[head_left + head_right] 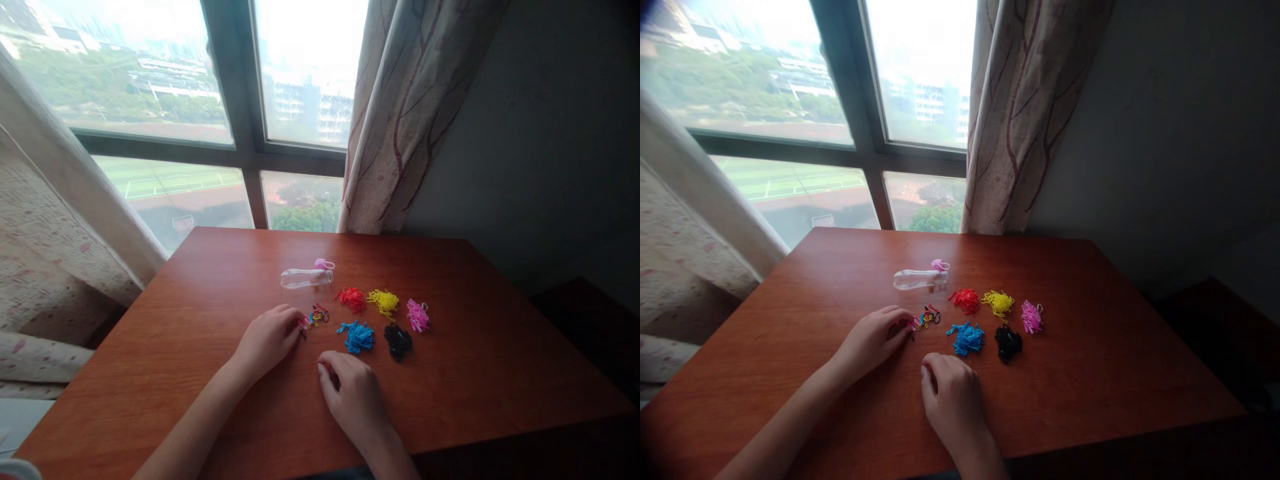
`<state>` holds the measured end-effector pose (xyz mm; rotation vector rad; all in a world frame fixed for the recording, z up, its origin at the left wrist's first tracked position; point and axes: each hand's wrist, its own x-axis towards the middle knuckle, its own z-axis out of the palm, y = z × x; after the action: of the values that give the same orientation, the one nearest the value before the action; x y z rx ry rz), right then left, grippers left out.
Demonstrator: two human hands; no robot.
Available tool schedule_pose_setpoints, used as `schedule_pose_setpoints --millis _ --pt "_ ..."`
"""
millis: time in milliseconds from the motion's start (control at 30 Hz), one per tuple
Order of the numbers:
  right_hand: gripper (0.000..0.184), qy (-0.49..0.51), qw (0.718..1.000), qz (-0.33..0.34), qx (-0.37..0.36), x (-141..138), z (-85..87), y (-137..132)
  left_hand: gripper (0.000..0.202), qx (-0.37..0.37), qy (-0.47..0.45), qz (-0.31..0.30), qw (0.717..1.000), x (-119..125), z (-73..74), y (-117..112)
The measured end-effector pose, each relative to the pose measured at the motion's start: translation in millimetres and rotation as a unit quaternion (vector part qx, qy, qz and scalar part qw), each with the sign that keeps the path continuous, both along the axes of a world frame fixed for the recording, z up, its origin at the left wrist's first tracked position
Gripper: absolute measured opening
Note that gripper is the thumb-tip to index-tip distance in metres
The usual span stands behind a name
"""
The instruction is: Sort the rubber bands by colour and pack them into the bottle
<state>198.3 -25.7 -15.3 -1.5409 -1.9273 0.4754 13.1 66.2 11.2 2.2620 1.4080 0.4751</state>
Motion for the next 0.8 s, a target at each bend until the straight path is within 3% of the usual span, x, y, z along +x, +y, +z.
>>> schedule_pose_setpoints --millis 233,600,800 --pt "0.016 -0.006 1.0 -0.007 -0.007 -1 0.3 8 0.018 -0.02 -0.037 0.012 0.999 -1 0.5 -10" --pt "0.009 -0.072 0.993 -0.087 -0.046 -28 10.2 31 0.02 -0.002 -0.019 0.033 0.999 -7 -3.8 -16" --pt "0.009 -0.101 0.989 -0.107 -0.022 -35 6.6 35 0.019 0.001 -0.034 0.03 0.999 -8 -5.4 -20"
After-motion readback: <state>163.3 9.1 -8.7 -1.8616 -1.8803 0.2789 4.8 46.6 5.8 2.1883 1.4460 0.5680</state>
